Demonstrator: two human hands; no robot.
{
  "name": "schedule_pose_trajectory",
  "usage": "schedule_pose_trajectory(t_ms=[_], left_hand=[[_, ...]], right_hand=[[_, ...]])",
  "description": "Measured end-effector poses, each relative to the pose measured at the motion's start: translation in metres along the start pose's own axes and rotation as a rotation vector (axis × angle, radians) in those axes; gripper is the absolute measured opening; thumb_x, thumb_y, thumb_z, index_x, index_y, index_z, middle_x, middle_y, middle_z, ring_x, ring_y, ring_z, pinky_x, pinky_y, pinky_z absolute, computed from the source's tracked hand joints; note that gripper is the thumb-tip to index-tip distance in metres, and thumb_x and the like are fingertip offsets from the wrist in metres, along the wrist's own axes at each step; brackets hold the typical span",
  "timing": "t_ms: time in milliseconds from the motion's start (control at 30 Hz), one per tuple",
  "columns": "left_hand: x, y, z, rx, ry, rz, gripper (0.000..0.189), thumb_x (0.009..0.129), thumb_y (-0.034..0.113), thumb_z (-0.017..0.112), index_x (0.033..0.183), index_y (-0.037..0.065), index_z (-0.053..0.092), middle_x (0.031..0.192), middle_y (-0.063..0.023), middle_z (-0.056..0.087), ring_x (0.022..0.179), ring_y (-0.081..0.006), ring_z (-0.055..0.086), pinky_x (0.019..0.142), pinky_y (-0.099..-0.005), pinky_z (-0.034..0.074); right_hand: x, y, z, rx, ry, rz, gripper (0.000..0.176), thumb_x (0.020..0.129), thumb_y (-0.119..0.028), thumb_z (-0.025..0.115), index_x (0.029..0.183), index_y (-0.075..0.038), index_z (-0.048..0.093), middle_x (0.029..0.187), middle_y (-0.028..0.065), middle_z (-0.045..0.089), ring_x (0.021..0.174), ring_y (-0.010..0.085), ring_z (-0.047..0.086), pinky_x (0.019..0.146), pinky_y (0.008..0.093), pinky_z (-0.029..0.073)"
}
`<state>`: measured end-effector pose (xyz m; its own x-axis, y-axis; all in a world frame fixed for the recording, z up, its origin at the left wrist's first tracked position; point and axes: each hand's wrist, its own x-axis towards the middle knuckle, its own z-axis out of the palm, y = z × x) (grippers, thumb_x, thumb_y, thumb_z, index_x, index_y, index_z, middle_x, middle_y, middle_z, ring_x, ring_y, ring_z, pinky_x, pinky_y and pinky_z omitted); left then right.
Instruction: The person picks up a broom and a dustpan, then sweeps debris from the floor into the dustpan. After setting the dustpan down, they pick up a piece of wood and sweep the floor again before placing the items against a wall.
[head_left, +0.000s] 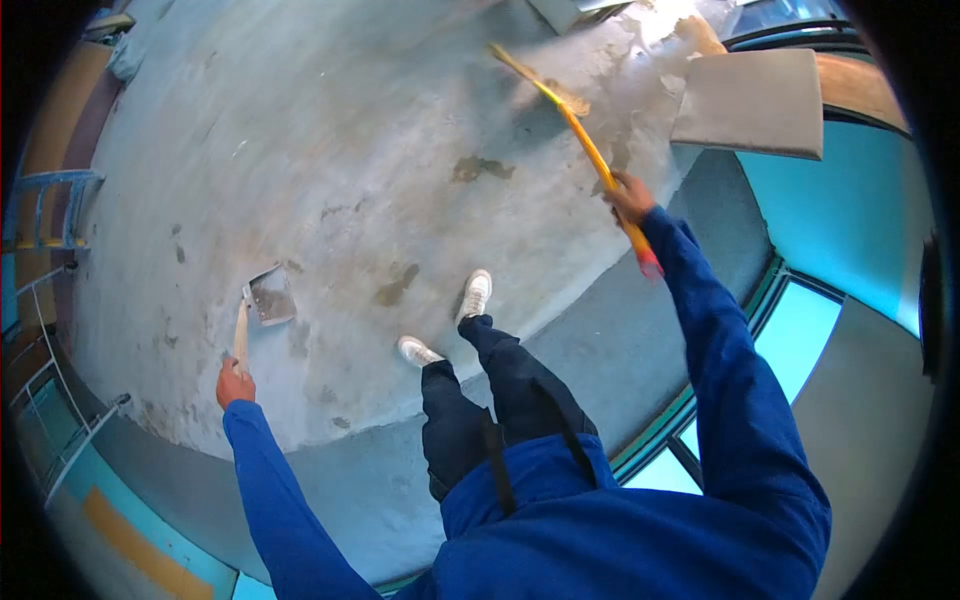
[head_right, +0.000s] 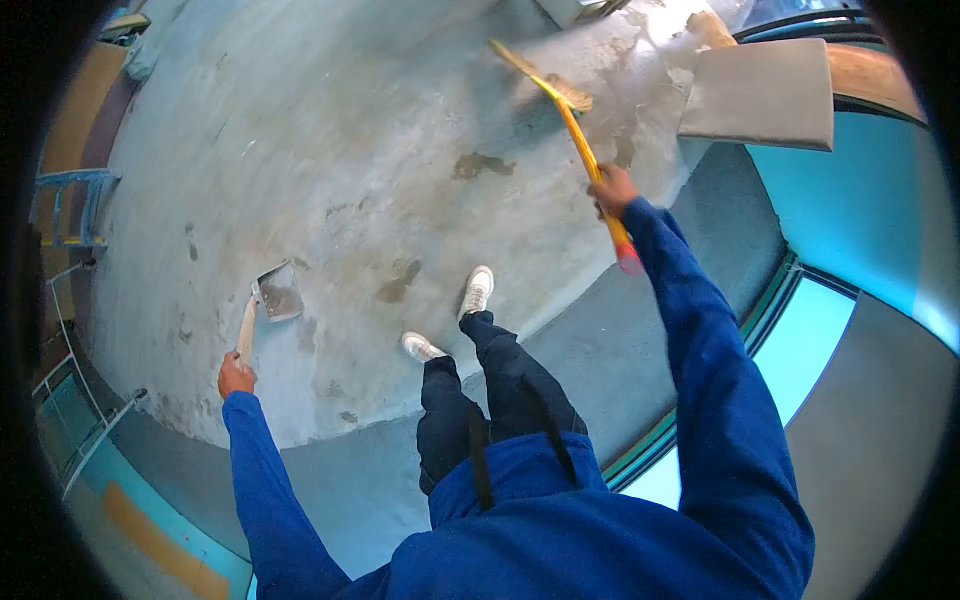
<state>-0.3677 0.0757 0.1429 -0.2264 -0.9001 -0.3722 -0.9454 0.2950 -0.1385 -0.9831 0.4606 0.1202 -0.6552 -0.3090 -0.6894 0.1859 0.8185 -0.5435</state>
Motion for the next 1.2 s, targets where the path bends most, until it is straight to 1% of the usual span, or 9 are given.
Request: schedule_pose_trajectory(t_ms=[100, 300, 500, 733, 833, 967, 1067, 1167, 1200], left_hand=[[0.003, -0.002, 0.004, -0.02, -0.01, -0.019, 0.031, 0.067, 0.008, 0.059, 0.097, 0.011, 0.053, 0.091, -0.014, 0.057, 0.085, -0.0306, 0.054, 0.074, -0.038, 0.043], [0.002, 0.005, -0.001, -0.013, 0.031, -0.038, 0.03, 0.066, 0.008, 0.059, 0.096, 0.01, 0.053, 0.089, -0.0144, 0.058, 0.083, -0.0315, 0.055, 0.073, -0.0376, 0.044], [0.016, -0.031, 0.019, -0.083, 0.084, 0.018, 0.028, 0.066, 0.01, 0.059, 0.093, 0.01, 0.054, 0.088, -0.0126, 0.058, 0.082, -0.0303, 0.056, 0.071, -0.0384, 0.044], [0.022, -0.032, 0.006, -0.017, 0.136, -0.027, 0.027, 0.066, 0.019, 0.056, 0.092, 0.012, 0.056, 0.086, -0.0119, 0.059, 0.079, -0.0294, 0.056, 0.069, -0.0388, 0.045], [0.035, -0.047, -0.001, -0.022, 0.136, -0.036, 0.027, 0.066, 0.019, 0.056, 0.092, 0.012, 0.056, 0.086, -0.0118, 0.059, 0.079, -0.0296, 0.056, 0.068, -0.039, 0.045], [0.043, -0.06, -0.008, -0.042, 0.148, -0.056, 0.027, 0.066, 0.019, 0.056, 0.092, 0.012, 0.056, 0.085, -0.0121, 0.059, 0.079, -0.0299, 0.056, 0.069, -0.0395, 0.045], [0.054, -0.077, -0.014, -0.055, 0.134, -0.038, 0.027, 0.066, 0.02, 0.056, 0.092, 0.012, 0.056, 0.085, -0.0126, 0.059, 0.079, -0.0302, 0.056, 0.068, -0.0398, 0.045], [0.069, -0.104, -0.021, -0.095, 0.125, -0.03, 0.029, 0.065, 0.02, 0.056, 0.094, 0.012, 0.055, 0.086, -0.0135, 0.059, 0.079, -0.0306, 0.056, 0.068, -0.0401, 0.045], [0.072, -0.116, -0.025, -0.102, 0.115, -0.025, 0.03, 0.065, 0.02, 0.057, 0.094, 0.013, 0.055, 0.086, -0.0139, 0.059, 0.079, -0.0307, 0.056, 0.068, -0.0402, 0.044]], right_hand=[[0.062, 0.037, 0.07, -0.008, 0.067, 0.034, 0.052, 0.066, -0.007, 0.054, 0.115, 0.0, 0.036, 0.062, 0.0139, 0.052, 0.042, 0.0238, 0.054, 0.037, 0.0343, 0.047], [-0.087, 0.088, 0.202, -0.107, -0.2, -0.014, 0.052, 0.065, -0.011, 0.053, 0.113, 0.001, 0.036, 0.076, 0.0198, 0.055, 0.052, 0.0286, 0.058, 0.042, 0.0381, 0.047], [-0.199, -0.02, 0.109, 0.197, -0.574, 0.303, 0.056, 0.068, -0.007, 0.057, 0.12, -0.005, 0.038, 0.058, 0.0055, 0.049, 0.042, 0.012, 0.047, 0.036, 0.0264, 0.041], [-0.193, -0.102, 0.062, -0.021, -0.435, 0.045, 0.055, 0.073, -0.005, 0.051, 0.124, -0.006, 0.03, 0.05, 0.0033, 0.044, 0.033, 0.0132, 0.044, 0.029, 0.0266, 0.036], [-0.102, -0.098, 0.124, -0.167, -0.292, -0.252, 0.05, 0.072, -0.005, 0.051, 0.119, -0.003, 0.034, 0.051, 0.0048, 0.046, 0.037, 0.0151, 0.047, 0.032, 0.0286, 0.039], [-0.01, -0.111, 0.255, -0.162, -0.178, -0.205, 0.049, 0.069, -0.007, 0.052, 0.115, -0.004, 0.035, 0.066, 0.0136, 0.053, 0.046, 0.0225, 0.056, 0.039, 0.033, 0.048], [-0.051, -0.103, 0.338, -0.257, -0.249, -0.133, 0.051, 0.069, -0.005, 0.051, 0.117, -0.007, 0.034, 0.081, 0.0187, 0.056, 0.047, 0.0251, 0.057, 0.042, 0.0334, 0.049], [-0.105, -0.031, 0.396, -0.437, -0.366, -0.221, 0.057, 0.063, -0.013, 0.056, 0.116, -0.01, 0.039, 0.092, 0.0198, 0.056, 0.086, 0.0327, 0.055, 0.076, 0.0381, 0.044], [-0.142, -0.03, 0.399, -0.545, -0.361, -0.306, 0.057, 0.063, -0.013, 0.055, 0.117, -0.011, 0.038, 0.087, 0.0193, 0.057, 0.077, 0.0319, 0.058, 0.071, 0.0373, 0.046]])
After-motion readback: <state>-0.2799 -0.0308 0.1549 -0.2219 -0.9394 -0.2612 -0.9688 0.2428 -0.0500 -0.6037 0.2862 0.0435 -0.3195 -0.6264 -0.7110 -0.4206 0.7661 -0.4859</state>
